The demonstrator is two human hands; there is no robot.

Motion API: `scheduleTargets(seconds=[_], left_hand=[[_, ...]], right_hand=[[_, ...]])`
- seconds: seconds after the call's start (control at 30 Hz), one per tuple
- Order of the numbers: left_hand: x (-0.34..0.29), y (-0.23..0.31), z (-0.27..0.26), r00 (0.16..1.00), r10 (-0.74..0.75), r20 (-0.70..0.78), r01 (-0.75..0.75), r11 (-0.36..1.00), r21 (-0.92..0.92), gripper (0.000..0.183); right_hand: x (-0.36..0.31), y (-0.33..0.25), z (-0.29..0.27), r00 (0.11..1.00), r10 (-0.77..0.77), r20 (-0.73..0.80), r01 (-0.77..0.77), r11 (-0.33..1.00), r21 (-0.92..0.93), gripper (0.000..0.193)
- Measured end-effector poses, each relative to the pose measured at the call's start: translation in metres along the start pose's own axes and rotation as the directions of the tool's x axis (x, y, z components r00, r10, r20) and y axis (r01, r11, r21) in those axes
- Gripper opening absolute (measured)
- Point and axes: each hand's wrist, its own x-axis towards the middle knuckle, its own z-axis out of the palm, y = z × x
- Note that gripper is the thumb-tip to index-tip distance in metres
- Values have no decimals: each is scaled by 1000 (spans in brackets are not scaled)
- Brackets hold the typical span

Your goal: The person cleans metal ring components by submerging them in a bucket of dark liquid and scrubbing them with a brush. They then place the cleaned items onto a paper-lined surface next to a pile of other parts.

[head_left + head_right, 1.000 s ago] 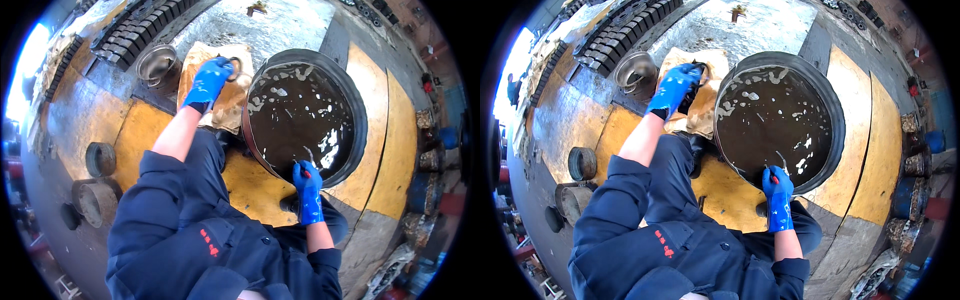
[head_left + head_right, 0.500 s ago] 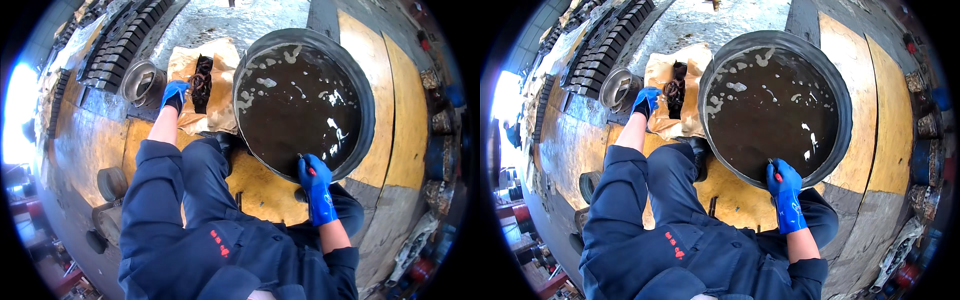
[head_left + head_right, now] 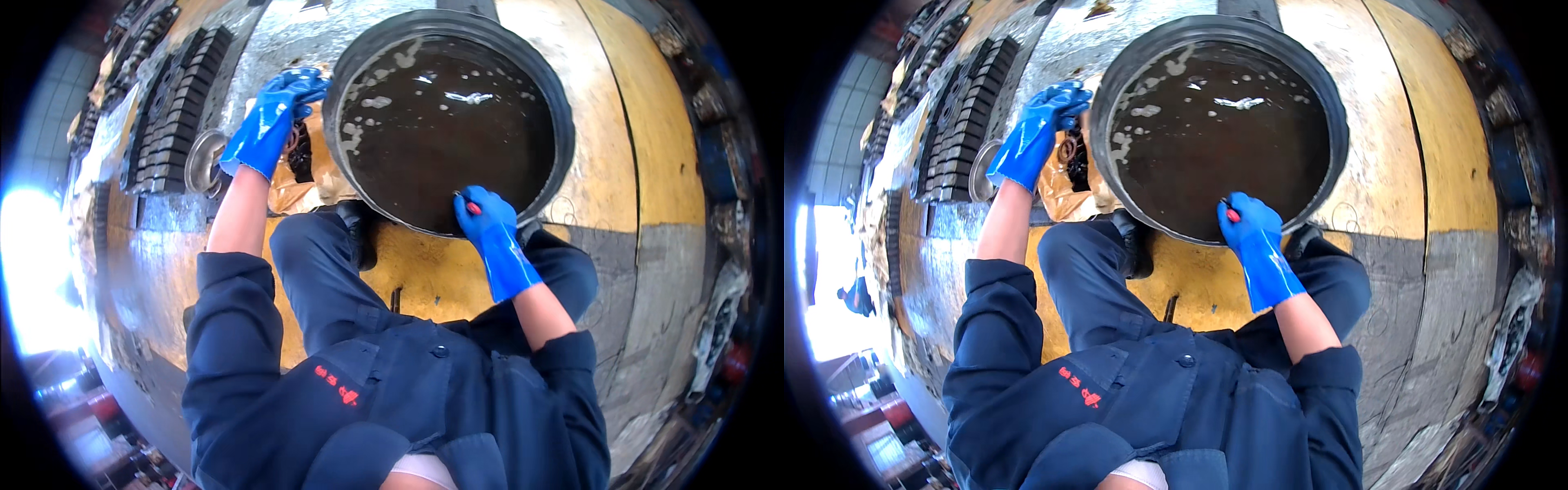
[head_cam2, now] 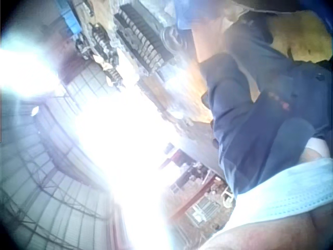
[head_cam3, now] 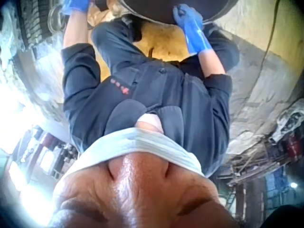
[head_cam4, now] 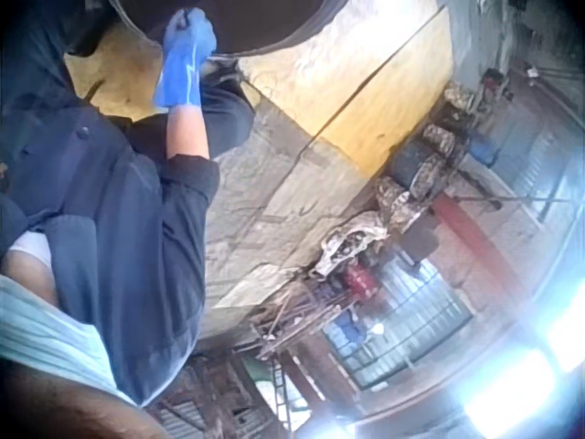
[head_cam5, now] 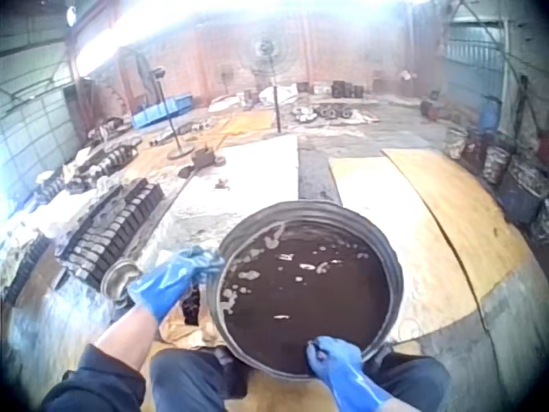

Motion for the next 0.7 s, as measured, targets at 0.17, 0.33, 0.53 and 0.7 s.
scheduleTargets(seconds=[0.17, 0.33, 0.53, 0.7], left_hand=[[22, -18, 117, 905, -213, 368, 97, 946, 308, 66], [37, -105, 175, 861, -189, 473, -238, 671, 702, 101], [33, -122, 233, 885, -329, 329, -93, 569, 817, 95], [51, -158, 218, 902, -400, 164, 37, 449, 893, 76]], right_hand=[[17, 16, -6, 996, 23, -92, -15, 996, 92, 23], [74, -5, -51, 987, 137, 78, -143, 987, 74, 30], [96, 17, -59, 956, 275, 102, -286, 951, 119, 38], [116, -10, -92, 944, 286, 165, -310, 939, 151, 38]])
